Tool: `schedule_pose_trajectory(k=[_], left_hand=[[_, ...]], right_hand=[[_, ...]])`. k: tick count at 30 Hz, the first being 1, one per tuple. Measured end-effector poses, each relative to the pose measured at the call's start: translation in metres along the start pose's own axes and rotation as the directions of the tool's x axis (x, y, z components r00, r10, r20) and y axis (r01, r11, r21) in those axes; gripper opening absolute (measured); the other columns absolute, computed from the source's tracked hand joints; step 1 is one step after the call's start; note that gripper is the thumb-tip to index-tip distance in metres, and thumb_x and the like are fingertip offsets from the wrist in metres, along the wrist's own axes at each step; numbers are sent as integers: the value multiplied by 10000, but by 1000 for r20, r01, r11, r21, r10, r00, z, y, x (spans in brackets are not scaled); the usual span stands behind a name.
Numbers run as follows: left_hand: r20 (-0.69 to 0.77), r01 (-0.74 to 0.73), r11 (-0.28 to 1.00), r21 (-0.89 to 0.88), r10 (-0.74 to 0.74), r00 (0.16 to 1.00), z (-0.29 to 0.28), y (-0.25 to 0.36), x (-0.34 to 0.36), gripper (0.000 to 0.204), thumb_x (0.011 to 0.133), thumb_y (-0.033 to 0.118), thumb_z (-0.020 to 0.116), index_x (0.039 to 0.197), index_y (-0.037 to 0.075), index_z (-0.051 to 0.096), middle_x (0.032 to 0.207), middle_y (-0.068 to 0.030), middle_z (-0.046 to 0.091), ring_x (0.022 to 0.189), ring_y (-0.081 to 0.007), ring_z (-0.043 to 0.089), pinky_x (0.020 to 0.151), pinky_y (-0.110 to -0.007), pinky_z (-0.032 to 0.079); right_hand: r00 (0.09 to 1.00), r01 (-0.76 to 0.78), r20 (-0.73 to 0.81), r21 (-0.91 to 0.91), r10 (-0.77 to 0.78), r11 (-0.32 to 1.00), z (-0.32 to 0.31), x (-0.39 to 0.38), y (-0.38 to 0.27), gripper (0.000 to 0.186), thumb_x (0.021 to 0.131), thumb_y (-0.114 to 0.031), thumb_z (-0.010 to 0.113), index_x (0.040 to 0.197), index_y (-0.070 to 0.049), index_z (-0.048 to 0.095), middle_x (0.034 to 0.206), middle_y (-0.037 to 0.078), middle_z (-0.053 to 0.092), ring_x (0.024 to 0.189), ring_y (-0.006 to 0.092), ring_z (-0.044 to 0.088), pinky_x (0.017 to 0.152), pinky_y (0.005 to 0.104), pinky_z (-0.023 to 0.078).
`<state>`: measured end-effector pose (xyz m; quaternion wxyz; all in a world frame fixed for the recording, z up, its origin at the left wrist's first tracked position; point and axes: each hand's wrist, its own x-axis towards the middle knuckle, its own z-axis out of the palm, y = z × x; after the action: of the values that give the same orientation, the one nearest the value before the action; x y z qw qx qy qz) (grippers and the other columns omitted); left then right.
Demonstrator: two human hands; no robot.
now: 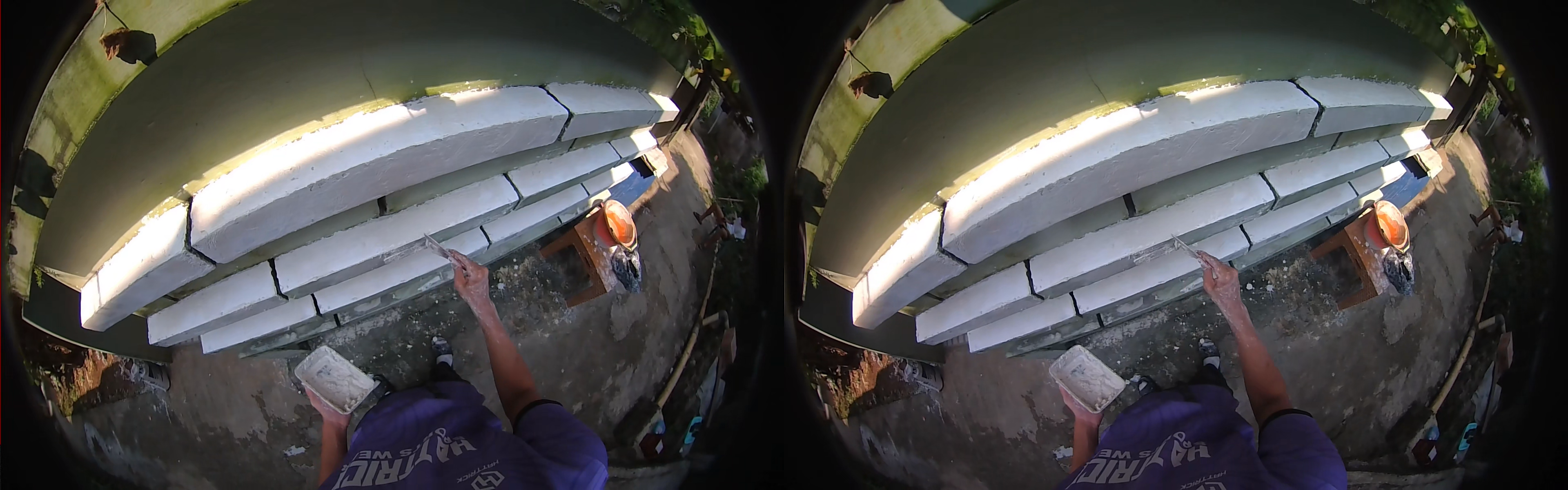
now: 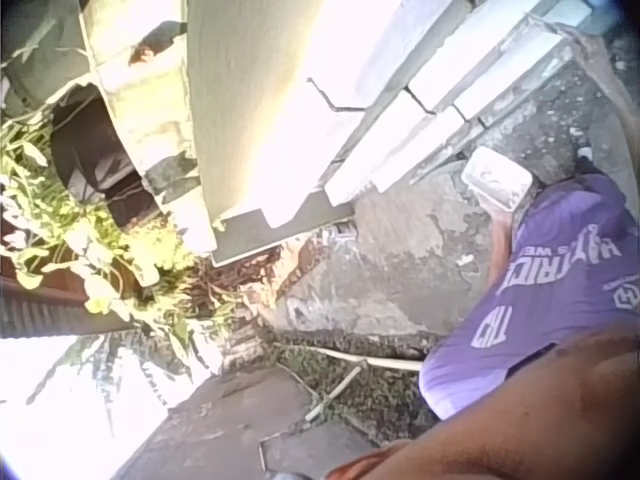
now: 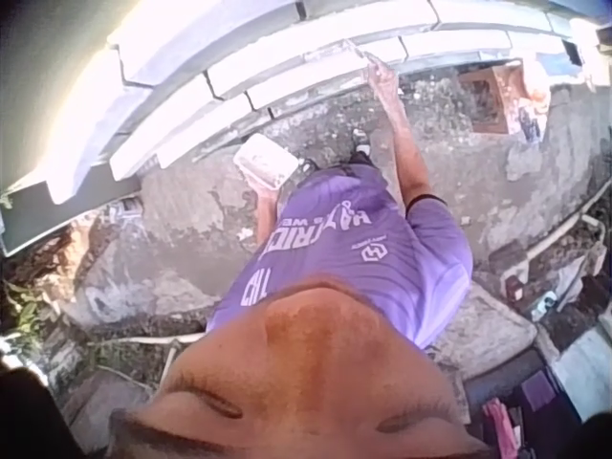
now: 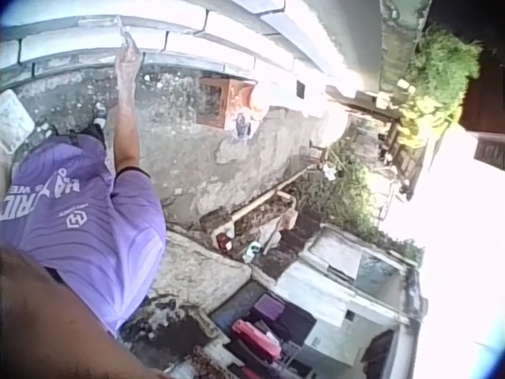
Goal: Applying plaster or sealant to horizontal grooves in a wall structure using a scraper.
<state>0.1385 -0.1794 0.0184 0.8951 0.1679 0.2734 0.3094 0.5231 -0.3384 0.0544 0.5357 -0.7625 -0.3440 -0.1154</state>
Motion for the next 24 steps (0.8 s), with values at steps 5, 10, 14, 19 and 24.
schedule_pose_trajectory(k=[5,10,14,19,24], left_hand=[[30,21,1000,-14,-21,999,4,-4,-3,754,895,675,319,1442,157,347,1428,-86,424,1280,-338,432,1058,-506,363],[60,31,999,-13,-30,998,5,-9,-4,712,905,648,344,1428,165,365,1406,-80,441,1264,-328,445,1052,-507,373],[56,65,998,8,-65,996,1,-12,-2,714,905,649,345,1426,162,365,1400,-81,445,1262,-330,447,1048,-514,375],[69,71,997,35,-74,995,2,-18,3,741,897,672,342,1438,165,352,1432,-77,419,1277,-333,435,1048,-518,373],[74,62,996,64,-66,995,6,-19,3,736,901,667,342,1437,163,352,1432,-78,418,1278,-329,435,1048,-512,374]], right_hand=[[955,2,-293,-127,-40,992,-39,9,22,339,848,56,537,1173,13,622,989,182,698,864,245,700,747,318,533],[896,-74,-442,-224,-34,972,-13,14,21,419,852,63,550,1264,-11,574,1062,219,671,911,270,689,777,324,519],[909,-221,-367,-20,198,975,55,4,7,468,843,48,573,1303,-30,546,1087,242,655,953,287,684,788,335,521],[965,-74,-254,-49,59,996,75,-27,-23,470,796,94,554,1249,-26,585,1084,215,664,974,313,676,804,353,535],[995,102,-1,134,-103,986,39,-27,-23,374,771,102,549,1107,-28,650,1057,175,676,963,308,673,821,359,548]])
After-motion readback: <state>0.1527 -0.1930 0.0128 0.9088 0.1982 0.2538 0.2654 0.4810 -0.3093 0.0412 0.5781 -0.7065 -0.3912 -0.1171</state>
